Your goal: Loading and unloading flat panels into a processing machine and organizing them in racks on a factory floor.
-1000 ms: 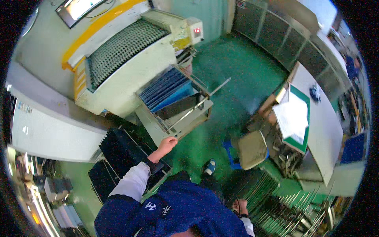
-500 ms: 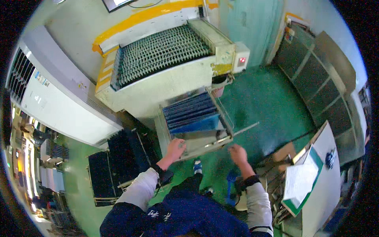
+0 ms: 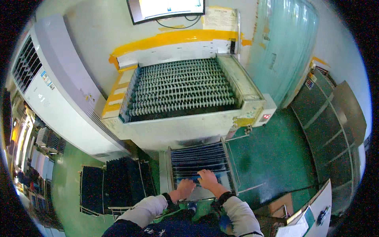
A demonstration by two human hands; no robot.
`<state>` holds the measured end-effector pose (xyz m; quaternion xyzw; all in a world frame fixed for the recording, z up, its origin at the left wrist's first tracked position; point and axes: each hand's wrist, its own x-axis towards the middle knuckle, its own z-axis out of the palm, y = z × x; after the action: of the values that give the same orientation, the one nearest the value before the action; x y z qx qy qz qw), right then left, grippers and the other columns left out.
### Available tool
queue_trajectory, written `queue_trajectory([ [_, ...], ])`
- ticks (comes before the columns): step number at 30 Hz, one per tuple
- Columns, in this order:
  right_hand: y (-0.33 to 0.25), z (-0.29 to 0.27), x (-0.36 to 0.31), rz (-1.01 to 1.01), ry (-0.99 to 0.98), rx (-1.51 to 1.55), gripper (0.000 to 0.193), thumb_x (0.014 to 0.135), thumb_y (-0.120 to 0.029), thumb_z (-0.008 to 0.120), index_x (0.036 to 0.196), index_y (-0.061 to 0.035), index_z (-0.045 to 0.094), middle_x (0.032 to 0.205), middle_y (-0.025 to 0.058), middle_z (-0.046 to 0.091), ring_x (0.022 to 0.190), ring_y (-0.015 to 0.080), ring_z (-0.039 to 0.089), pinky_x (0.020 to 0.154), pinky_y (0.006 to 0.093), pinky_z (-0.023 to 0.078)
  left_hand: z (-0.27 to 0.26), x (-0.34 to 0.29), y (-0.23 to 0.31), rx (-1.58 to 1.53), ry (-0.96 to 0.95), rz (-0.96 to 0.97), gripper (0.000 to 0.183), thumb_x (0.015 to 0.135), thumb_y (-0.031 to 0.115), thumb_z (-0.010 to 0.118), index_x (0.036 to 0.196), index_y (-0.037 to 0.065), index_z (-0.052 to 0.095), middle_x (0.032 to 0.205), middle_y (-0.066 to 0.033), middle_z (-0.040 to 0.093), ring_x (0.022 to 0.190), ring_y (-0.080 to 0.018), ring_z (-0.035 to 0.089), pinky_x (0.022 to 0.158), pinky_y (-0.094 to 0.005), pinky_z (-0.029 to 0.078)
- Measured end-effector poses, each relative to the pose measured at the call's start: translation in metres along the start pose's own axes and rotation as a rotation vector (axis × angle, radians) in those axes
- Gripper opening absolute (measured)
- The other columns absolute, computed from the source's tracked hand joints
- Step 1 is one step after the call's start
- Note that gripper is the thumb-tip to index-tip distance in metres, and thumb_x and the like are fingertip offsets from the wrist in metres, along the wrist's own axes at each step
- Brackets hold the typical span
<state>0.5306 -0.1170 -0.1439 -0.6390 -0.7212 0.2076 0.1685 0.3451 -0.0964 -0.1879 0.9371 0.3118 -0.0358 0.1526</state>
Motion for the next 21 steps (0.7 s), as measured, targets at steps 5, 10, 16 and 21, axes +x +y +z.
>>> queue_trajectory([
  [5,0.015,0.003,0.029,-0.09,-0.086,-0.111,0.032,0.081,-0.02,0.06,0.111,-0.0095,0.06,0.108,0.0131,0.057,0.104,0.0332,0.053,0.088,0.046,0.043,0.022,0.011,-0.012,0.001,-0.044,-0.031,0.015,0.075,0.017,0.058,0.084,0.01,0.066,0.089,-0.0092,0.062,0.091,-0.0276,0.06,0.078,-0.0422,0.048],
  [10,0.022,0.003,0.041,-0.135,-0.221,-0.18,0.032,0.082,-0.02,0.062,0.112,-0.01,0.06,0.11,0.0116,0.055,0.109,0.0314,0.051,0.089,0.0456,0.044,-0.002,0.008,0.0,0.011,0.088,0.03,0.013,0.074,0.013,0.057,0.083,0.009,0.066,0.09,-0.009,0.062,0.092,-0.0272,0.061,0.079,-0.0422,0.048],
  [16,0.051,-0.023,0.042,-0.213,-0.366,0.026,0.029,0.081,-0.023,0.061,0.108,-0.0122,0.064,0.104,0.0123,0.058,0.103,0.0333,0.054,0.087,0.044,0.045,-0.036,-0.004,0.031,-0.02,0.096,0.04,0.013,0.07,0.012,0.061,0.081,0.009,0.066,0.083,-0.0107,0.063,0.085,-0.028,0.062,0.076,-0.0425,0.049],
  [21,0.1,-0.078,0.086,-0.214,-0.626,0.111,0.032,0.083,-0.033,0.059,0.104,-0.009,0.067,0.104,0.0121,0.064,0.096,0.0292,0.061,0.086,0.0402,0.048,-0.107,-0.002,0.053,0.044,0.164,-0.08,0.001,0.063,0.009,0.064,0.064,0.01,0.063,0.069,-0.0103,0.061,0.073,-0.0289,0.062,0.062,-0.0409,0.049],
])
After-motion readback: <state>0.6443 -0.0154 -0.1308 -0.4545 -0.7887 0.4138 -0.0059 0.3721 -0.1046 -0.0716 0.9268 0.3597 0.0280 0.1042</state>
